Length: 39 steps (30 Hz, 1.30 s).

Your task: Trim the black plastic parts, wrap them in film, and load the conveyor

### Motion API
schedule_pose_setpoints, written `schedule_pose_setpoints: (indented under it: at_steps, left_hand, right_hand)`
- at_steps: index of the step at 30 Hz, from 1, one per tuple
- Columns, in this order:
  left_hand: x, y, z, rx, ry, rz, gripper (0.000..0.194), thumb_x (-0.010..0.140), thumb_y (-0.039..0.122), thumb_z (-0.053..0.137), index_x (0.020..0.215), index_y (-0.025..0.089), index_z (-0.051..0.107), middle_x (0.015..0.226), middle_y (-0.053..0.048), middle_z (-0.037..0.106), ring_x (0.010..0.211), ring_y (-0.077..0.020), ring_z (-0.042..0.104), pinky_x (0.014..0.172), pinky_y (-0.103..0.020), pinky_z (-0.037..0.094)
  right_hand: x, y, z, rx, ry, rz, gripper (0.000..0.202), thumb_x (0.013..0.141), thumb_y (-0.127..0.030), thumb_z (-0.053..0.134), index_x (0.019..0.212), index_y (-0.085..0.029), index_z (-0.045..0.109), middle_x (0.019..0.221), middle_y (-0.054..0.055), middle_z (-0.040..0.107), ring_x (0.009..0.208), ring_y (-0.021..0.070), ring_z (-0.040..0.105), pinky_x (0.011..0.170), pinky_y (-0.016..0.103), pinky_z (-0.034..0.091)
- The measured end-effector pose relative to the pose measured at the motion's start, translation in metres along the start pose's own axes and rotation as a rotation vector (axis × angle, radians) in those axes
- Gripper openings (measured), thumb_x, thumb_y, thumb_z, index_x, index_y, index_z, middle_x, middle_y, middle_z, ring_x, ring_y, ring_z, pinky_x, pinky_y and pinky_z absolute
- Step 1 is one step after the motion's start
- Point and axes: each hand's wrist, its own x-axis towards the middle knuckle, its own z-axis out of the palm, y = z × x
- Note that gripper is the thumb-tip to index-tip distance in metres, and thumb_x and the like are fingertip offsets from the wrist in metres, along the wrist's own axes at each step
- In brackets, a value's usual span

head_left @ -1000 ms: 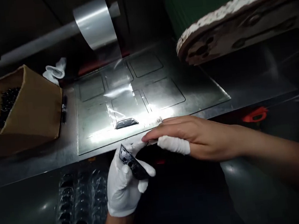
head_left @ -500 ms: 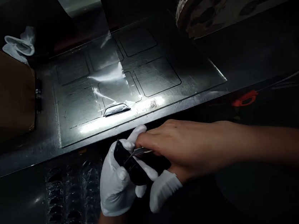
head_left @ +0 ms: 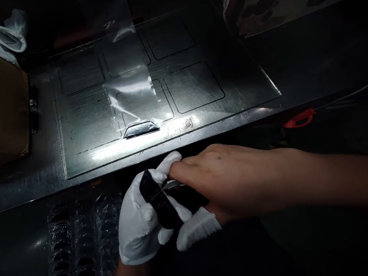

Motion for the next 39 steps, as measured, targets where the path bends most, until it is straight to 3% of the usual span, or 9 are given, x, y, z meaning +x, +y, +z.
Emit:
schedule_pose_setpoints:
  at_steps: [6,12,17,20,24,28,32,37,39]
  left_hand:
    - [0.003,0.003,0.001,0.026,-0.031,-0.003,0.049,0.087,0.055,0.076,0.123,0.025,0.063,0.069,-0.004,0.072,0.033,-0.0029,0.038,0.034,-0.013,0.037]
    - [0.007,0.001,-0.003,0.018,-0.085,0.029,0.045,0.090,0.056,0.073,0.121,0.025,0.062,0.097,-0.009,0.078,0.035,-0.0004,0.038,0.034,-0.013,0.038]
    - [0.007,0.000,-0.005,0.029,-0.060,-0.020,0.045,0.089,0.055,0.074,0.120,0.024,0.061,0.086,-0.006,0.077,0.036,-0.0018,0.042,0.036,-0.012,0.035]
    - [0.007,0.000,-0.004,0.009,-0.052,-0.055,0.044,0.089,0.054,0.075,0.119,0.025,0.062,0.105,-0.010,0.078,0.037,-0.0017,0.046,0.033,-0.011,0.030]
    - [0.008,0.000,-0.004,0.034,-0.068,-0.006,0.040,0.091,0.054,0.073,0.120,0.028,0.063,0.141,-0.014,0.066,0.040,-0.0007,0.047,0.031,-0.013,0.030]
    - [0.011,0.000,-0.001,0.054,-0.065,-0.010,0.040,0.091,0.055,0.071,0.119,0.028,0.062,0.132,-0.014,0.071,0.040,-0.0009,0.045,0.032,-0.013,0.030]
    - [0.011,0.000,0.003,0.031,-0.032,0.009,0.035,0.092,0.050,0.072,0.118,0.027,0.065,0.144,-0.013,0.063,0.044,0.0003,0.047,0.035,-0.013,0.034]
    - [0.012,-0.003,0.006,0.033,-0.054,-0.022,0.036,0.095,0.048,0.070,0.123,0.028,0.061,0.104,-0.011,0.078,0.039,-0.0018,0.044,0.037,-0.012,0.037]
    - [0.015,-0.005,0.008,0.036,-0.057,-0.017,0.037,0.094,0.048,0.070,0.124,0.027,0.062,0.102,-0.011,0.078,0.039,-0.0018,0.045,0.038,-0.012,0.038]
  right_hand:
    - [0.003,0.001,0.002,-0.063,-0.013,0.014,0.038,0.075,-0.025,0.085,0.100,-0.021,0.056,0.074,-0.002,0.067,0.058,0.0177,0.061,0.045,0.024,0.034]
    - [0.004,-0.001,-0.003,-0.056,-0.099,0.054,0.031,0.080,-0.024,0.079,0.100,-0.020,0.056,0.079,0.000,0.070,0.062,0.0191,0.063,0.048,0.025,0.034]
    - [0.004,-0.001,-0.005,-0.068,-0.120,0.024,0.027,0.083,-0.024,0.076,0.100,-0.019,0.055,0.081,-0.001,0.071,0.063,0.0183,0.063,0.049,0.025,0.034]
    - [0.003,0.000,-0.004,-0.077,-0.108,0.010,0.025,0.085,-0.024,0.076,0.099,-0.018,0.056,0.081,-0.001,0.071,0.062,0.0173,0.063,0.049,0.025,0.033]
    - [0.001,0.002,-0.002,-0.097,-0.074,-0.011,0.024,0.088,-0.029,0.075,0.097,-0.017,0.057,0.079,0.000,0.071,0.057,0.0152,0.060,0.047,0.025,0.028]
    - [0.000,0.003,0.000,-0.100,-0.075,-0.011,0.025,0.088,-0.032,0.075,0.095,-0.018,0.056,0.078,-0.001,0.071,0.058,0.0156,0.061,0.047,0.025,0.028]
    - [0.001,0.006,0.003,-0.096,-0.074,-0.012,0.029,0.094,-0.042,0.072,0.092,-0.018,0.056,0.078,-0.001,0.070,0.058,0.0151,0.061,0.049,0.025,0.029]
    - [-0.004,0.018,0.011,-0.013,-0.040,-0.062,0.031,0.094,-0.042,0.073,0.091,-0.017,0.057,0.080,0.000,0.070,0.060,0.0152,0.061,0.051,0.026,0.032]
    - [-0.011,0.027,0.012,0.113,0.026,-0.107,0.032,0.090,-0.042,0.078,0.095,-0.016,0.059,0.087,0.002,0.071,0.066,0.0157,0.063,0.055,0.025,0.038]
